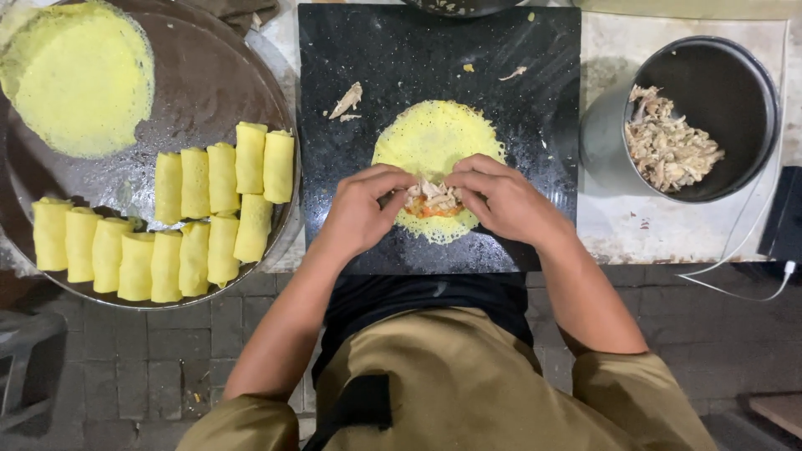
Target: The person is preparing spring rolls by placing filling on thin yellow wrappers and rolling them into cylinders.
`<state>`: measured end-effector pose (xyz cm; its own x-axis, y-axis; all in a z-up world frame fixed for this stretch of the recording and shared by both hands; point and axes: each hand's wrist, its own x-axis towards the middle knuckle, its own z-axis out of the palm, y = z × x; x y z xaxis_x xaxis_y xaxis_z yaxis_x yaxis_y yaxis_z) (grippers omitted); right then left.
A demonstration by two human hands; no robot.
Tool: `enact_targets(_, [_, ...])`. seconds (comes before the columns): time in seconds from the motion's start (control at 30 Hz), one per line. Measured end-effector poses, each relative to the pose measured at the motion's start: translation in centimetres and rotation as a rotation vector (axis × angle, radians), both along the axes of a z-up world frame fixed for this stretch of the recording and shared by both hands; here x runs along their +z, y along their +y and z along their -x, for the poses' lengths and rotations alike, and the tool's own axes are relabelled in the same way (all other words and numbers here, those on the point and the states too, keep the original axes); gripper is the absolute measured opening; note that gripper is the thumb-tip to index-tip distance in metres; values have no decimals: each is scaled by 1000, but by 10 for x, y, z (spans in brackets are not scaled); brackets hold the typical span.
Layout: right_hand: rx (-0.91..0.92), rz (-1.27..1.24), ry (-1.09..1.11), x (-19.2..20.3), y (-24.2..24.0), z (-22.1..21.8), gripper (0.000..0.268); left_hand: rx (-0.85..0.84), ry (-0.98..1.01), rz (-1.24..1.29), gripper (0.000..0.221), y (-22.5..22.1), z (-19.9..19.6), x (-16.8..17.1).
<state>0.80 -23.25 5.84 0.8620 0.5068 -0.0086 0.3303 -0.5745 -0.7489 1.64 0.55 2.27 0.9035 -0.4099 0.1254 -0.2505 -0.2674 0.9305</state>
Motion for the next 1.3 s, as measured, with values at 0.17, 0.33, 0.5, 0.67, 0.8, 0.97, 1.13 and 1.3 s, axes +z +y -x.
enact_targets(0.17, [-138,-84,-10,-16,-10,5,25,17,63,-23,9,-4,1,8])
enact_targets(0.33, [-189,-136,-49,-18,-16,8,21,-46,98,-54,12,-2,-5,14])
enact_targets(0.5, [-279,-195,-82,-9,-16,12,17,-204,140,-31,17,5,-10,20])
enact_targets(0.67, [-130,-131,-3,2,-3,9,20,-233,158,-39,16,6,-15,23])
enact_targets(0.8, [-139,-131,-16,-11,3,12,16,-237,198,-48,15,4,-18,19])
enact_targets(0.97, [-145,-126,-65,-11,-4,10,14,-264,123,-69,13,8,-22,31])
enact_targets(1.13, [-149,-91,-54,-2,-10,12,19,-208,-13,-118,25,4,-24,29])
enact_targets(1.3, [-102,-36,-30,-7,-2,16,28,-223,-129,-208,36,-15,-11,3])
